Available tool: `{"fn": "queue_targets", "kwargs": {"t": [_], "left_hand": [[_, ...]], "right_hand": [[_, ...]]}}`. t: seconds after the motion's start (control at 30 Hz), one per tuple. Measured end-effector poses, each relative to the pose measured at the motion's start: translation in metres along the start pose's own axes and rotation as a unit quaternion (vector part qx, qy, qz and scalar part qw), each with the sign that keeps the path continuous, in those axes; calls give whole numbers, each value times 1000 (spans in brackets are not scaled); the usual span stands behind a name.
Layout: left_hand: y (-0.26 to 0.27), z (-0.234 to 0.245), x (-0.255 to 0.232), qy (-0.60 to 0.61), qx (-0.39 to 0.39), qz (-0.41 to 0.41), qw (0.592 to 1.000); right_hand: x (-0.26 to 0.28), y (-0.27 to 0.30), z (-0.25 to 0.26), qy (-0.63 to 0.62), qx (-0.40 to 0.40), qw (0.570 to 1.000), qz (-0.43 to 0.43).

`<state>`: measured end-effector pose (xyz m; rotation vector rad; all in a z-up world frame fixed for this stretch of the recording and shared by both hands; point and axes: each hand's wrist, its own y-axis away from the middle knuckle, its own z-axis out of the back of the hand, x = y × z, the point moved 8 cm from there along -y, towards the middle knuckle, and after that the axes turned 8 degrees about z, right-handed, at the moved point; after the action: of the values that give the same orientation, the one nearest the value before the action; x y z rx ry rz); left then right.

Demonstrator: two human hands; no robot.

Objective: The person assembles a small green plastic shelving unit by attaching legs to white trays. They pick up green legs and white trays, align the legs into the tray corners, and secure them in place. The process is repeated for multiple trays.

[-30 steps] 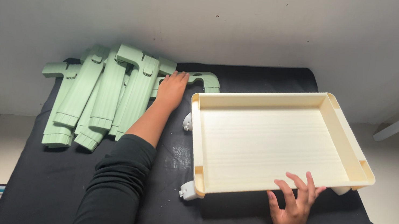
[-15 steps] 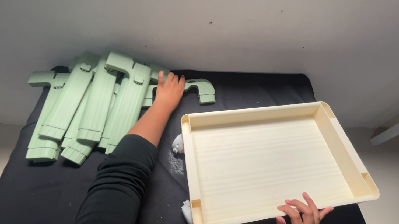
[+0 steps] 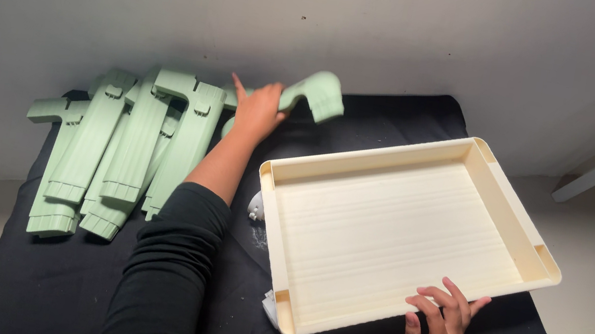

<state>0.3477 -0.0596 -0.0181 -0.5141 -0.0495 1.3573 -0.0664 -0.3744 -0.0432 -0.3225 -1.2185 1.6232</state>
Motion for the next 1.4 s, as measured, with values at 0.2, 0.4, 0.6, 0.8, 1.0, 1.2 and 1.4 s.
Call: {"fn": "queue_targets", "kwargs": {"t": [0.2, 0.4, 0.6, 0.8, 1.0, 1.2, 1.4], "left_hand": [[6, 96, -36, 373, -138, 22, 917], [76, 171, -37, 346, -16, 34, 937], [220, 267, -6, 136, -73, -91, 984], [343, 298, 54, 41, -21, -123, 991], [428, 281, 118, -59, -17, -151, 987], [447, 267, 171, -113, 13, -168, 979], [432, 259, 196, -125, 39, -224, 966]], "right_hand": [[2, -4, 2, -8, -8, 1000, 6], [8, -8, 5, -2, 0, 1000, 14], [14, -11, 11, -3, -3, 999, 35], [0, 5, 2, 7, 6, 999, 53], [-26, 19, -11, 41, -2, 994, 98], [-9, 16, -4, 41, -12, 990, 136], [3, 12, -2, 1, -23, 988, 150]]}}
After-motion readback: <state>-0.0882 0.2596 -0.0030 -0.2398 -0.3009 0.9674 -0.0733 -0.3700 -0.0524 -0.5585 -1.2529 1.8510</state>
